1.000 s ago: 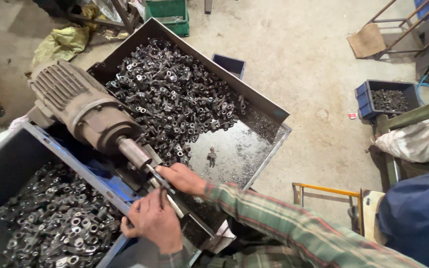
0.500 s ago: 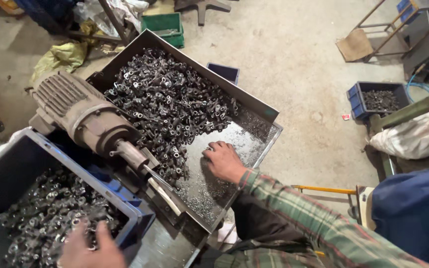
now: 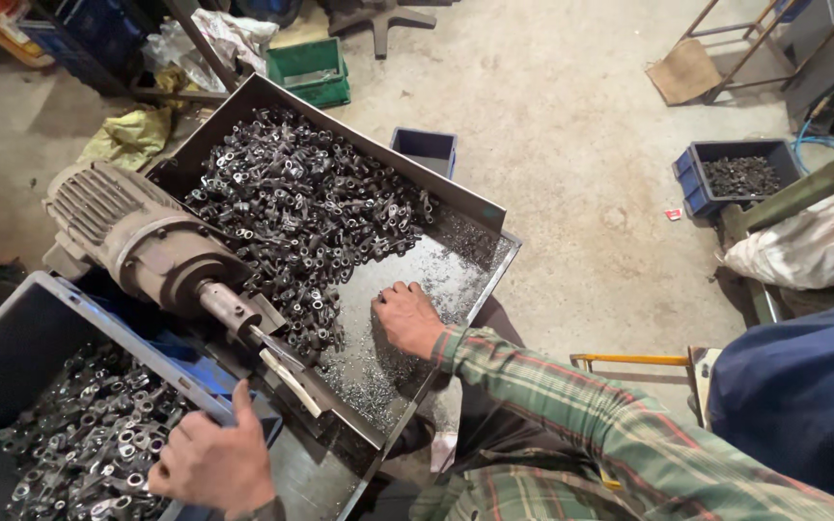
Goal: The person repeatedly picks small metal parts from a bin, holds each against a rotating grinding wheel, and returns the part to the bin. The cycle continues throughout the clip with no other objects or tools handled.
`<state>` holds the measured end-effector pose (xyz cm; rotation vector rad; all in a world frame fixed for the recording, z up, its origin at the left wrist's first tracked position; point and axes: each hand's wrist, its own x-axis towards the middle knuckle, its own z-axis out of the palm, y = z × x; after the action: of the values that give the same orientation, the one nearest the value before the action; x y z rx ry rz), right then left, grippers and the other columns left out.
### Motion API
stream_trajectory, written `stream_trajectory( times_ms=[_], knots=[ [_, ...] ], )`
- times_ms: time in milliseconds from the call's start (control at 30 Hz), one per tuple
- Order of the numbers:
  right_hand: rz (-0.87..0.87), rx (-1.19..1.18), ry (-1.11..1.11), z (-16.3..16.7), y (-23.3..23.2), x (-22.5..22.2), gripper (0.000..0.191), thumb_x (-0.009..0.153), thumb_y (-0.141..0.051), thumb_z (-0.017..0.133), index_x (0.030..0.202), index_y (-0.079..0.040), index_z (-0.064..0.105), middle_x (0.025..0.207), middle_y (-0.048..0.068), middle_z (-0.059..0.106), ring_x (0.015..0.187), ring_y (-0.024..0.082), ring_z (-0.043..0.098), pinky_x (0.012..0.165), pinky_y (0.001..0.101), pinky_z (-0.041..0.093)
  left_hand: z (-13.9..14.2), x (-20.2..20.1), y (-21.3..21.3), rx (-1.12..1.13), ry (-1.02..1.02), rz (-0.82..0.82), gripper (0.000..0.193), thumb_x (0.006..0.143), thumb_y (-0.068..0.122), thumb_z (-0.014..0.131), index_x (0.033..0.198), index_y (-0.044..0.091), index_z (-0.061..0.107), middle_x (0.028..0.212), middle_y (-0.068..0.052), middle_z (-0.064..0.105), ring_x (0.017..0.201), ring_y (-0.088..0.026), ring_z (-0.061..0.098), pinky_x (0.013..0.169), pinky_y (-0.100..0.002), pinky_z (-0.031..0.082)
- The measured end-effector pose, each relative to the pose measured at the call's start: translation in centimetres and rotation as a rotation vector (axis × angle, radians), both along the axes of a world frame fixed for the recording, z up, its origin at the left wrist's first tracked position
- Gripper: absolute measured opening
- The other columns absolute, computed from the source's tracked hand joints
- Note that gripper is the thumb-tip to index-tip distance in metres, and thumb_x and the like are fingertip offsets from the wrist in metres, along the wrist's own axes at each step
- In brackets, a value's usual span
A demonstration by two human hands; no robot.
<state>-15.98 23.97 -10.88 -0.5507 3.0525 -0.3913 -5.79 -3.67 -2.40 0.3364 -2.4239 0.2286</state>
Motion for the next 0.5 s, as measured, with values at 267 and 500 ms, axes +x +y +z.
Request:
stream_trajectory(
  times_ms=[267, 500],
  knots=[
    [0.01, 0.058, -0.013, 0.9, -0.7, 0.0, 0.02, 0.08, -0.006, 0.066, 0.098, -0.005, 0.071, 0.106, 0.012, 0.064, 0.109, 0.028, 0.058, 0.094, 0.0435, 0.044, -1.3, 0.8, -0.8, -0.07, -0.113, 0.055, 0.052, 0.101, 0.045, 0.075, 0.131, 0.003, 0.067, 0.069, -0.005, 0.066, 0.069, -0.023, 0.064, 0.107, -0.042, 0.041],
    [0.046, 0.096, -0.006, 0.1, -0.8, 0.2, 0.02, 0.078, -0.008, 0.068, 0.097, -0.003, 0.069, 0.103, 0.012, 0.064, 0.105, 0.027, 0.058, 0.091, 0.0439, 0.046, -2.5, 3.8, -1.8, -0.11, -0.122, -0.056, 0.054, 0.105, 0.045, 0.074, 0.139, 0.004, 0.065, 0.075, -0.008, 0.069, 0.071, -0.023, 0.065, 0.106, -0.04, 0.042]
  ],
)
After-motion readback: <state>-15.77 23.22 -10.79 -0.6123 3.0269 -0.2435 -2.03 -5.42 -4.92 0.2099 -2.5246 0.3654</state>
